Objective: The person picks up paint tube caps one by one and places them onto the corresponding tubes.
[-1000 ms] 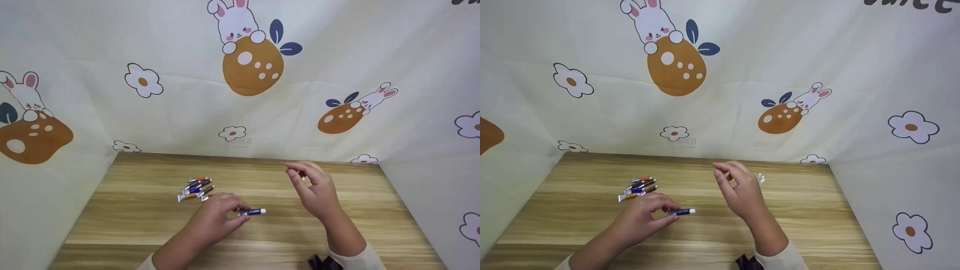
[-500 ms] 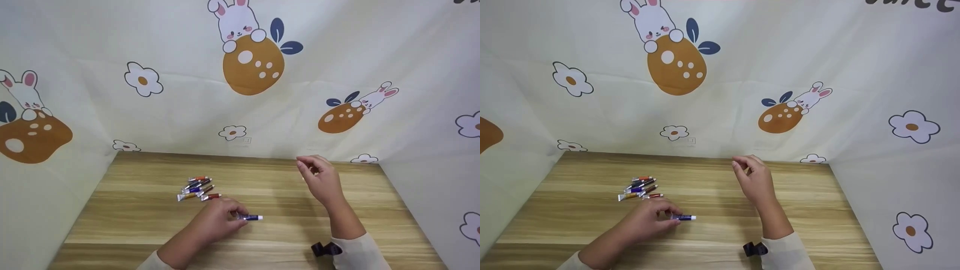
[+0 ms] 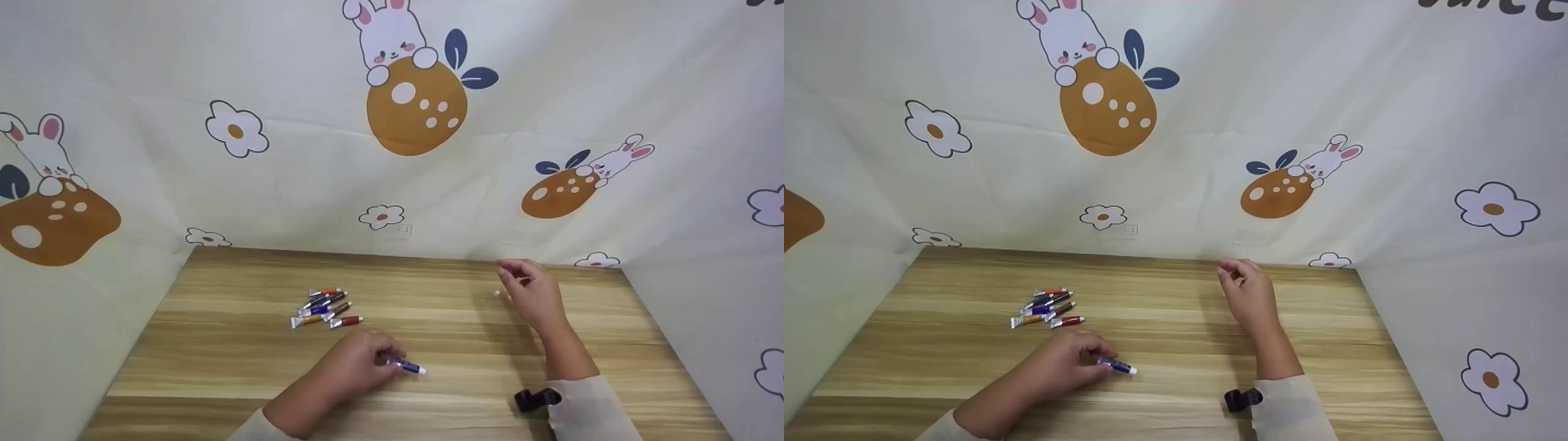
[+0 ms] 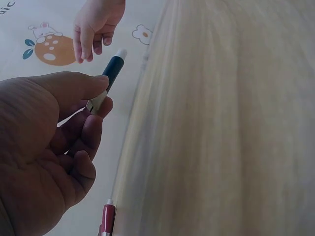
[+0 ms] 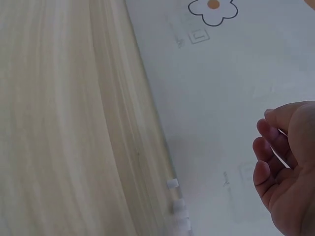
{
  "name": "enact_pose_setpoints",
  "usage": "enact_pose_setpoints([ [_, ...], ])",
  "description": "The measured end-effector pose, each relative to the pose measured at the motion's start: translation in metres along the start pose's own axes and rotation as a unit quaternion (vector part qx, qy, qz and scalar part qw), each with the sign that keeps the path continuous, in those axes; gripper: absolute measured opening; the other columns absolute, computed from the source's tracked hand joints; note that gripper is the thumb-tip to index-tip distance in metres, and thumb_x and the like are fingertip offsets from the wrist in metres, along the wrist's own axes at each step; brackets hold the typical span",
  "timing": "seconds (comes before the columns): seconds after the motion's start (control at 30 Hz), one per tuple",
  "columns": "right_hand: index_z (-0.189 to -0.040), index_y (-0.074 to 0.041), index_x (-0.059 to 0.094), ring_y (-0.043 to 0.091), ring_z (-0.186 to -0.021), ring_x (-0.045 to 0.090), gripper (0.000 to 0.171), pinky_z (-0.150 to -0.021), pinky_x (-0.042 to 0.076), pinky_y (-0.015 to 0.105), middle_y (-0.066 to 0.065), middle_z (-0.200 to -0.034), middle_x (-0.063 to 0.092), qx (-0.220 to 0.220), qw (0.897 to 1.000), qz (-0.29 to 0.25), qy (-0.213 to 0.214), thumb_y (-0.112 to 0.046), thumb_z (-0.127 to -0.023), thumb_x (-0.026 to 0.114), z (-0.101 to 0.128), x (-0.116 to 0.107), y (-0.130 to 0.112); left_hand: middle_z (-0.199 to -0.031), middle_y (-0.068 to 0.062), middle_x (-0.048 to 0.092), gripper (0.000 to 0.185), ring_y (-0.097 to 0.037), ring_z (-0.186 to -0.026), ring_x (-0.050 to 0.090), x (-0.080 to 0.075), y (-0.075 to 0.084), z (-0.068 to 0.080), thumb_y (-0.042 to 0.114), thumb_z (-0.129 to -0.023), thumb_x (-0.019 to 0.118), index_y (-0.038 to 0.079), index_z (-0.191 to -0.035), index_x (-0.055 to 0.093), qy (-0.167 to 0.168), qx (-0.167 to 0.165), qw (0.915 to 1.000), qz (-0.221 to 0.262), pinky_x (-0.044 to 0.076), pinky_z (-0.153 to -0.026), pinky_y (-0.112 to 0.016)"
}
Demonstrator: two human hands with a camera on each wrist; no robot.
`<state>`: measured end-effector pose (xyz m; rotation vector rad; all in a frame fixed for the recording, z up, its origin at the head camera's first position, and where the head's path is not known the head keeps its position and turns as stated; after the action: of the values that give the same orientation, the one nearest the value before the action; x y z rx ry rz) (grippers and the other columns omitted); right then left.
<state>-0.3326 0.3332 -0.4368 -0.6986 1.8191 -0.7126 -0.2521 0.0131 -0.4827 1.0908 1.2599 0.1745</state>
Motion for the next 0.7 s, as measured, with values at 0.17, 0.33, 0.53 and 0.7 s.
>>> enact_pose_setpoints([
  [0.17, -0.124, -0.010, 0.078, 0.013, -0.103, 0.064, 0.024, -0.083, 0.051, 0.015, 0.009, -0.113, 0.077, 0.029, 1.000, 0.006, -0.009, -0.023, -0.105, 0.070, -0.003, 0.000, 0.019, -0.097, 0.011, 0.076, 0.015, 0.000, -0.087, 0.063, 0.005, -0.003, 0.000, 0.017, -0.086, 0.087, 0.020, -0.100, 0.082, -0.015, -0.013, 0.9998, 0.004, 0.055, -0.080, -0.021],
  [0.33, -0.127, -0.011, 0.077, 0.016, -0.104, 0.062, 0.029, -0.083, 0.050, 0.015, 0.011, -0.117, 0.075, 0.075, 0.997, -0.004, -0.008, -0.029, -0.105, 0.070, -0.004, -0.006, 0.039, -0.090, 0.012, 0.072, 0.012, 0.001, -0.083, 0.061, 0.009, -0.003, 0.002, 0.015, -0.085, 0.088, 0.021, -0.093, 0.080, -0.029, -0.013, 0.9995, 0.005, 0.053, -0.077, -0.020],
  [0.53, -0.132, -0.012, 0.074, 0.016, -0.107, 0.060, 0.035, -0.081, 0.052, 0.017, 0.010, -0.125, 0.074, 0.145, 0.989, -0.028, -0.012, -0.034, -0.105, 0.069, -0.003, -0.011, 0.064, -0.083, 0.013, 0.068, 0.013, 0.001, -0.078, 0.057, 0.014, -0.003, 0.005, 0.014, -0.085, 0.088, 0.022, -0.090, 0.078, -0.040, -0.016, 0.9991, -0.003, 0.049, -0.072, -0.020],
  [0.7, -0.136, -0.008, 0.071, 0.011, -0.103, 0.063, 0.040, -0.078, 0.054, 0.018, 0.012, -0.132, 0.074, 0.167, 0.985, -0.041, -0.024, -0.031, -0.104, 0.070, -0.002, -0.010, 0.077, -0.082, 0.012, 0.067, 0.013, 0.001, -0.075, 0.055, 0.017, -0.002, 0.006, 0.014, -0.085, 0.087, 0.020, -0.090, 0.078, -0.043, -0.006, 0.9990, -0.013, 0.047, -0.070, -0.019],
])
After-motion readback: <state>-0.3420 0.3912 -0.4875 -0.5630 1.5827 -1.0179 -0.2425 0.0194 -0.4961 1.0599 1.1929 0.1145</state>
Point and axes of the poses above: each hand's wrist, its own z-axis away from the middle knuckle, its own x-axis out of the palm, y = z × x, the point moved 10 cm from there along -z, towards the middle knuckle
